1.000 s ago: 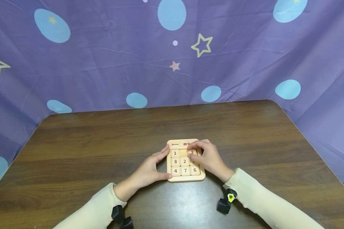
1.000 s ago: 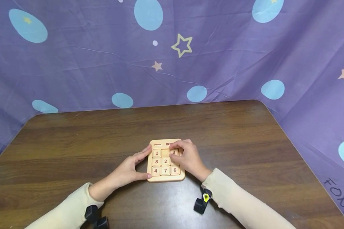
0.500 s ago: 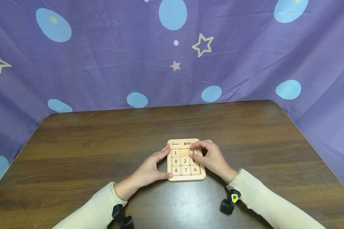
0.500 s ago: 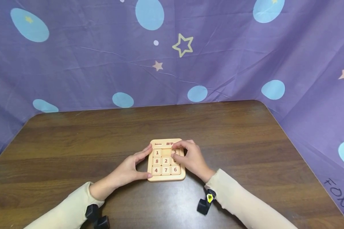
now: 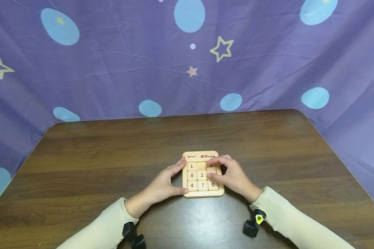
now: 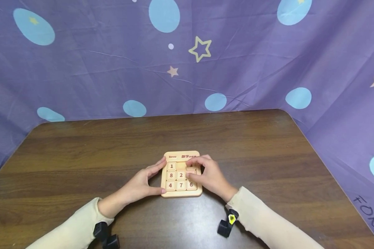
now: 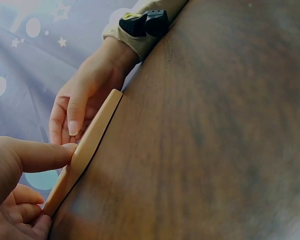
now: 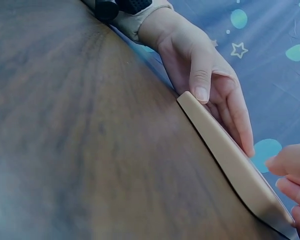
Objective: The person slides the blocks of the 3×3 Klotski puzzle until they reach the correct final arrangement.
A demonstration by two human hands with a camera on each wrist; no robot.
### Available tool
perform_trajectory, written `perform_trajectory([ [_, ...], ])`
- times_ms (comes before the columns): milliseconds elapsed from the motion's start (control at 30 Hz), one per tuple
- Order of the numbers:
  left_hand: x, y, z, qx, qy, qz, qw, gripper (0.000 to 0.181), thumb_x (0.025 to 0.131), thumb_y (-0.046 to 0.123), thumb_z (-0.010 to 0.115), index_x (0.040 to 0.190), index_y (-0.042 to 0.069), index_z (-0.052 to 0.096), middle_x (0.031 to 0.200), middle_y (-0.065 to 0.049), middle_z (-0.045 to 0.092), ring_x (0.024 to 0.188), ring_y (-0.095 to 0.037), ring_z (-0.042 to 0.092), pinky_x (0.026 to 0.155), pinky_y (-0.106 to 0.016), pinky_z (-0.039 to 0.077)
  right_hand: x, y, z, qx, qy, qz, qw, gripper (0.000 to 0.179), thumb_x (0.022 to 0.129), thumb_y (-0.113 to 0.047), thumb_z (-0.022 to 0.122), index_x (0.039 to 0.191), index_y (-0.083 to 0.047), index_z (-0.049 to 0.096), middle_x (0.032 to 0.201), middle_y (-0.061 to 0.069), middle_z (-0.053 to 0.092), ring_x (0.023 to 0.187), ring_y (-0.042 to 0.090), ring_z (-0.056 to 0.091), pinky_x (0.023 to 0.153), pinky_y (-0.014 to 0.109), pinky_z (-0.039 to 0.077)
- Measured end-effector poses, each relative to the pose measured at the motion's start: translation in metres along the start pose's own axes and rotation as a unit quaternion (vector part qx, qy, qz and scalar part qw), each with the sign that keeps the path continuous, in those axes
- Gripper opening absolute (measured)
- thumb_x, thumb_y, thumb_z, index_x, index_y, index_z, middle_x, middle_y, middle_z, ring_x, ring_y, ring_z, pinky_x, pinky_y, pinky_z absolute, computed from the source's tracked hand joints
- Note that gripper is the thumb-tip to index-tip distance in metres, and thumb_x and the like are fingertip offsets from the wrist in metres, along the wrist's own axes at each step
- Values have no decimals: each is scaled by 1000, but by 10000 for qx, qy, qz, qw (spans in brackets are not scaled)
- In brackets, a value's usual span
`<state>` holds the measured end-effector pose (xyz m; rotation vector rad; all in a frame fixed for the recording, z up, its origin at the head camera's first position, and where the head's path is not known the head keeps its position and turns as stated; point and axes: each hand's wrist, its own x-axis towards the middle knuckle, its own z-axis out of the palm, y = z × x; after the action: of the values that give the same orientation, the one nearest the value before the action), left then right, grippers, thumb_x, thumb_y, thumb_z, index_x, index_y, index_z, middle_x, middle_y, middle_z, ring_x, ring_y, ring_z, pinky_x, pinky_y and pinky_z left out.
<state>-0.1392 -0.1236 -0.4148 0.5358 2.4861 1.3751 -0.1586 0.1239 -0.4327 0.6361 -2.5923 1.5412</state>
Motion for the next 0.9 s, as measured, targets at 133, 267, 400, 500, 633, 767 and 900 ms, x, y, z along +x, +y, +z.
perform_trajectory([
  [133,0,1,0,6,9,-10,10000,86,68,9,81,141,-2,38,153,-5,27,141,-29,22,114,-48,16,-1,0,2,-25,-33,-29,10000,30,70,-12,79,99,-14,71,100,0,63,97,17,51,86,33,42],
  [267,0,1,0,1,-5,-9,10000,86,68,9,81,141,-2,38,153,-5,26,141,-28,21,114,-48,16,-1,-1,3,-82,-69,9,9999,30,70,-12,80,99,-15,71,100,1,62,96,17,50,84,32,41],
  [400,0,1,0,11,-9,-4,10000,86,68,10,81,141,-2,38,153,-5,26,141,-28,21,114,-48,16,-1,-3,3,-97,-156,88,9998,30,69,-12,81,97,-18,72,101,0,61,98,17,48,84,32,41],
  [500,0,1,0,11,1,-11,10000,86,68,10,81,141,-2,38,153,-5,27,141,-28,21,114,-48,16,-1,-3,4,-104,-183,83,9997,29,69,-11,81,96,-18,72,101,1,60,99,17,48,84,33,40],
  [633,0,1,0,11,9,-30,10000,86,68,10,81,141,-2,38,153,-5,27,141,-28,22,114,-48,16,-1,-4,4,-122,-192,62,9997,28,68,-12,82,94,-18,72,100,0,60,98,17,47,83,32,40],
  [767,0,0,1,18,12,-20,10000,86,67,10,81,141,-1,38,153,-5,27,141,-28,22,114,-48,16,0,-4,5,-148,-208,66,9997,28,68,-12,82,94,-18,72,99,-1,59,98,17,47,82,31,40],
  [900,0,1,0,17,16,-8,10000,87,67,9,81,141,-2,38,153,-5,26,141,-29,22,114,-48,16,0,-3,4,-191,-222,23,9996,28,68,-12,82,94,-17,72,99,-2,60,97,17,48,81,31,40],
])
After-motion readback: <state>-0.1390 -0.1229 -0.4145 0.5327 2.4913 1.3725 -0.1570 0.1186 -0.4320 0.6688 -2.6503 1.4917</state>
